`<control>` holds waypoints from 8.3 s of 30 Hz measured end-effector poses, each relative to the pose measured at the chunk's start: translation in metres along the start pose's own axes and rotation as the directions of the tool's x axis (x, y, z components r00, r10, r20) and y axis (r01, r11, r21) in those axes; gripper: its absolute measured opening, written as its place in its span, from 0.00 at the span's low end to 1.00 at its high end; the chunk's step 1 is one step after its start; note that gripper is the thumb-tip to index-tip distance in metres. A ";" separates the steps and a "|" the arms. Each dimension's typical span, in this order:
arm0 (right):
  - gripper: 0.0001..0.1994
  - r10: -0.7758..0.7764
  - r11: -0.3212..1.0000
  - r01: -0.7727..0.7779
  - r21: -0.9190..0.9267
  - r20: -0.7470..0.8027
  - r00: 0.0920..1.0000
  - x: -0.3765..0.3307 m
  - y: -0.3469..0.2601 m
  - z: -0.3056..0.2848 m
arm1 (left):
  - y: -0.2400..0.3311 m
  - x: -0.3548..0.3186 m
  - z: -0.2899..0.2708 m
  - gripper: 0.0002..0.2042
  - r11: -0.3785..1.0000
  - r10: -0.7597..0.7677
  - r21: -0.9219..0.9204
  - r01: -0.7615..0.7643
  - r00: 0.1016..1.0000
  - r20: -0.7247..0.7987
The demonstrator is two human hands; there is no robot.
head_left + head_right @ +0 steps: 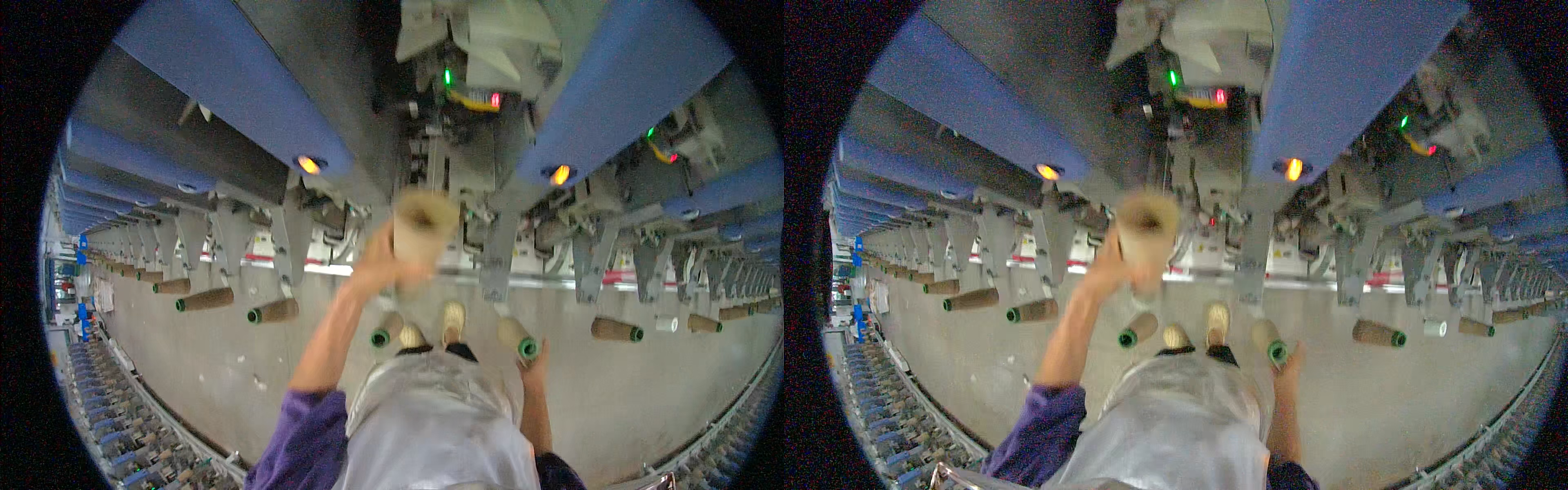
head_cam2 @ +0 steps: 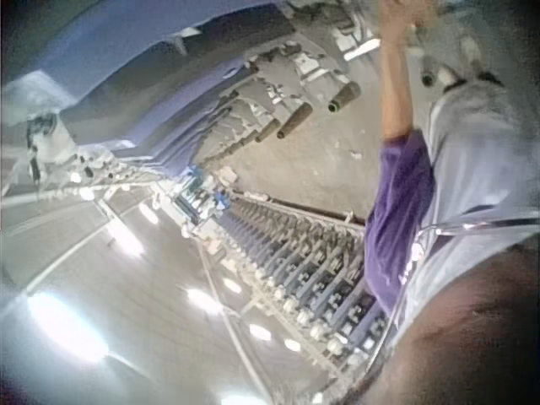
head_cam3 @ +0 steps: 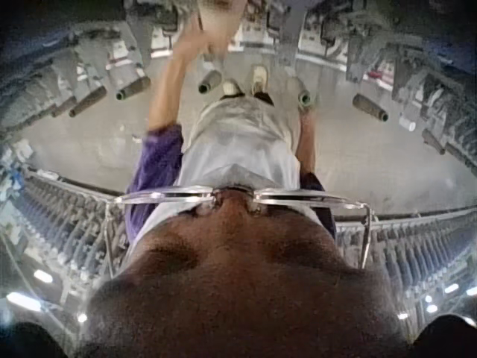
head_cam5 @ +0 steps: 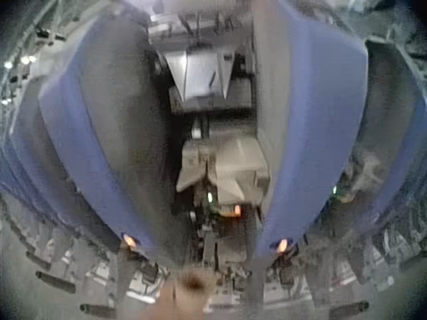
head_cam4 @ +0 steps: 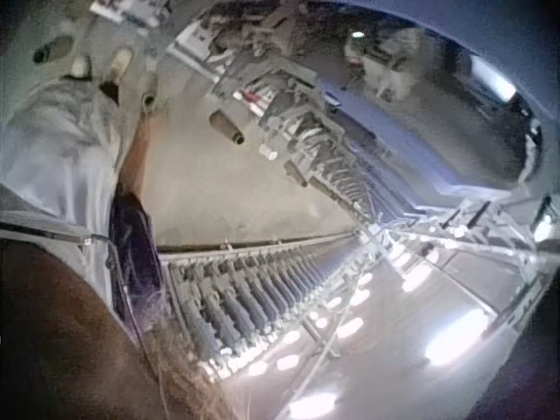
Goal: The person walks between rows of textile machines, removes empty cardboard tubes, and installs new white spools onto the machines. They then collect finished white spools with pink ends from a collection area and place them into blue bins.
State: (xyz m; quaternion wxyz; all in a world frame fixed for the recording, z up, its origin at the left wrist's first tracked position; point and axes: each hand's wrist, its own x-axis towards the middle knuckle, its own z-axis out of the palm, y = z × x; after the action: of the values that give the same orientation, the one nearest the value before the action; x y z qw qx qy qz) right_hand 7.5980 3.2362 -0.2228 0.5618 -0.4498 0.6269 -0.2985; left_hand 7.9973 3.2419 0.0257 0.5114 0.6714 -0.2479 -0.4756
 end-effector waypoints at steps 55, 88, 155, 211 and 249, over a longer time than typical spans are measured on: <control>0.11 -0.985 0.055 0.941 -0.335 0.136 0.105 -0.062 -0.614 0.066 | 0.246 -0.054 0.009 0.36 0.620 0.757 -0.031 -0.784 0.587 0.288; 0.02 -0.799 -0.357 -0.246 -0.901 0.431 -0.419 0.051 -0.937 0.084 | 0.536 0.123 0.006 0.21 -0.279 0.960 0.943 -0.182 -0.031 0.279; 0.17 -0.798 -0.553 0.479 -0.682 0.268 -0.540 -0.127 -0.850 0.383 | 0.454 0.083 -0.303 0.18 0.066 0.891 0.890 -0.452 -0.375 -0.257; 0.16 -0.888 -0.110 0.987 -0.114 0.458 -0.046 -0.094 -0.294 0.488 | -0.525 -0.669 -0.258 0.18 0.430 -0.696 -0.886 -0.171 -0.689 -0.204; 0.19 0.587 -0.035 0.572 0.819 0.481 -0.651 -0.930 0.037 1.349 | -0.672 -0.682 -0.941 0.10 0.076 -0.995 -0.707 -0.703 -0.101 -0.007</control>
State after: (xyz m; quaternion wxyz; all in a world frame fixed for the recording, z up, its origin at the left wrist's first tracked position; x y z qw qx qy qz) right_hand 8.8683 4.2644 -0.1069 -0.0692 0.8064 0.5331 -0.2467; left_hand 8.4442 4.4628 -0.3089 0.5837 0.2540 0.7702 0.0402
